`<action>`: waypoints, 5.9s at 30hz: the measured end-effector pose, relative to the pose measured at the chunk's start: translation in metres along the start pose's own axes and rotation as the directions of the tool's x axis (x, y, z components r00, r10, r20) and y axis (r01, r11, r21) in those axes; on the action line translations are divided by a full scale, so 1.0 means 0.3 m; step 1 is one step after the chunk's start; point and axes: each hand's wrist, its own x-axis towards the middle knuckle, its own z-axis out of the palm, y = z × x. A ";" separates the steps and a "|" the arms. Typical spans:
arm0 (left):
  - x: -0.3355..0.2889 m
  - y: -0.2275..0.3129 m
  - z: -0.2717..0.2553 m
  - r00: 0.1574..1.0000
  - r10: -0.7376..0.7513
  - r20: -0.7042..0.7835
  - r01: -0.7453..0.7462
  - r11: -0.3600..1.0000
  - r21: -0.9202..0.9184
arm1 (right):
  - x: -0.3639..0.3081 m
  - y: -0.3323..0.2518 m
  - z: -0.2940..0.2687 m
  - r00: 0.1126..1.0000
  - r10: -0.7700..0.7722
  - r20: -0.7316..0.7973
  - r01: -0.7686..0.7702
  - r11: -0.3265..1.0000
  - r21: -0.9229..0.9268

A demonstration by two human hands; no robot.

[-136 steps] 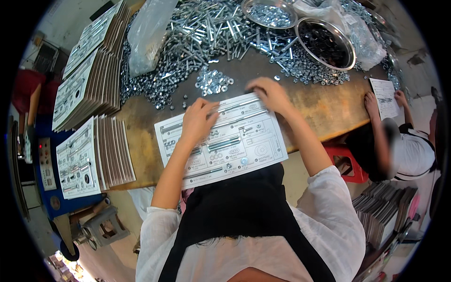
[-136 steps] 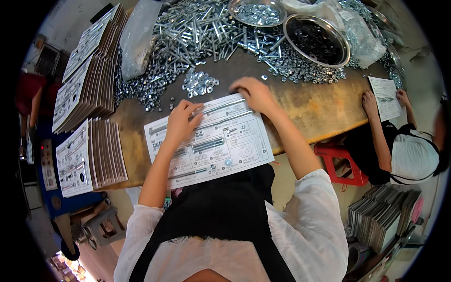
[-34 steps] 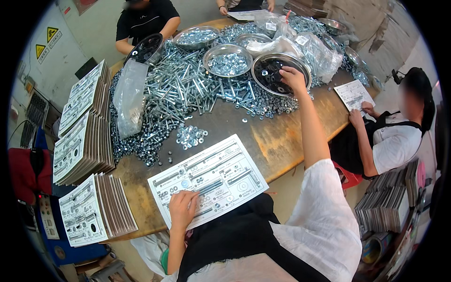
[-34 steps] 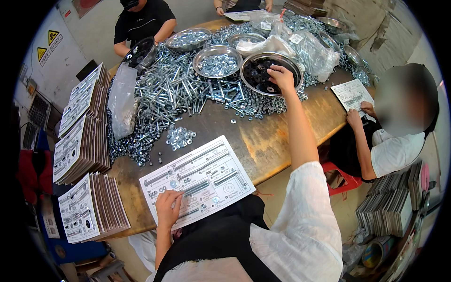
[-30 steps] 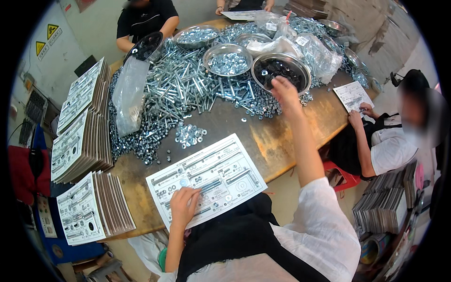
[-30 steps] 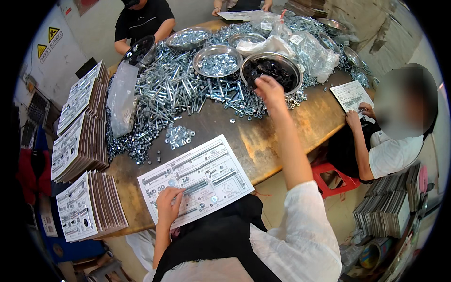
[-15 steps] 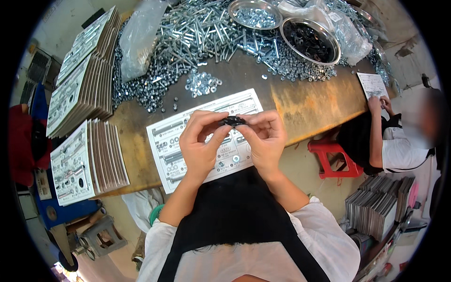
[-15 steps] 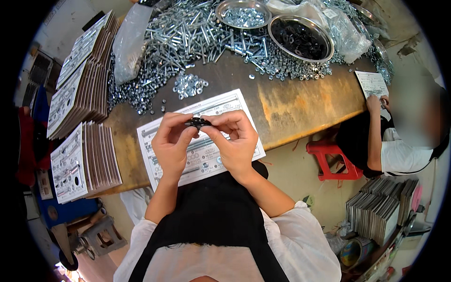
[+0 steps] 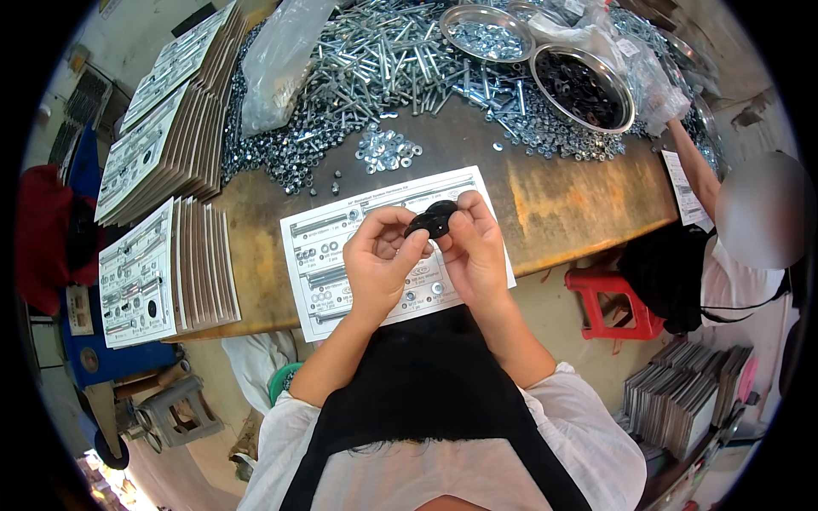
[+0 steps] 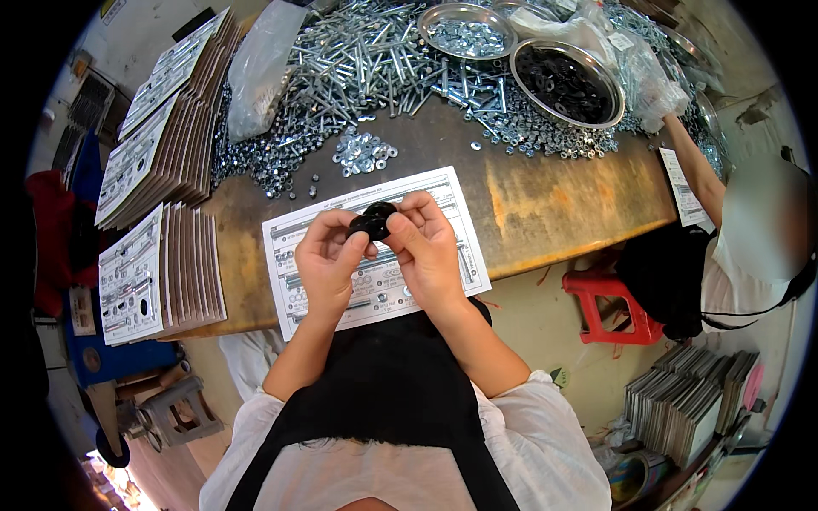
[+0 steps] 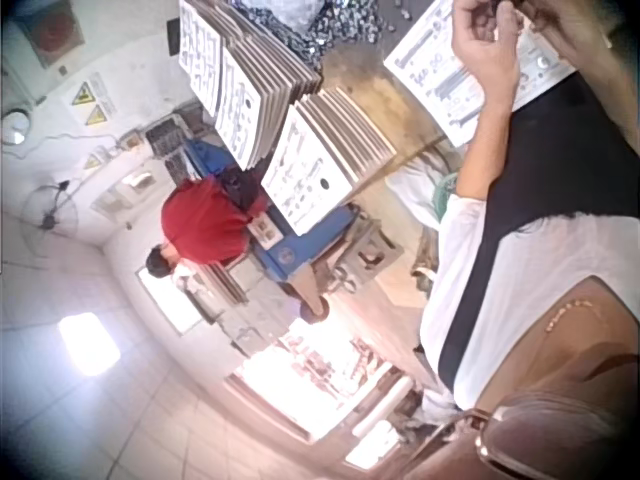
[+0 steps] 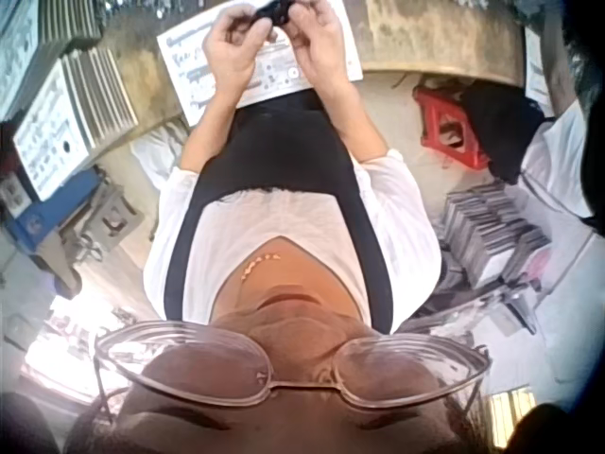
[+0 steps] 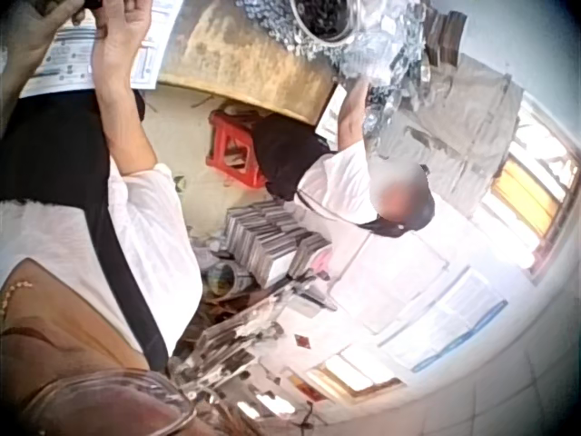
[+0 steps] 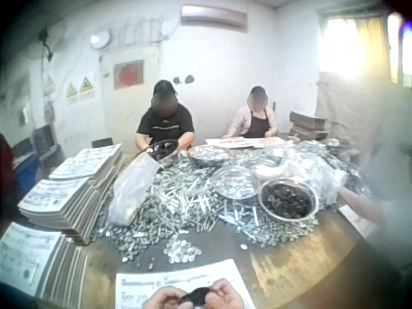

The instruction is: The person picks various metal fasteners, including bolts, nuts, and washers, from a large pile on a table. They place these items into designated slots on a printed cardboard backing sheet. The person repeats this process, stacking completed sheets and starting new ones.

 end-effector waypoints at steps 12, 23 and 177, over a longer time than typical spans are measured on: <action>0.614 -0.050 0.476 0.906 0.008 0.423 -0.111 0.969 0.221 | -0.008 -0.170 -0.298 0.926 0.023 -0.376 0.068 0.971 0.227; 0.437 -0.189 0.224 0.933 -0.130 0.335 -0.012 0.921 0.389 | -0.143 -0.116 -0.305 0.985 -0.025 -0.169 -0.167 0.076 -0.983; 0.247 -0.153 -0.812 0.934 0.240 -0.265 0.212 0.225 0.951 | 0.631 0.713 -0.052 0.899 0.227 0.374 0.421 -0.218 -0.880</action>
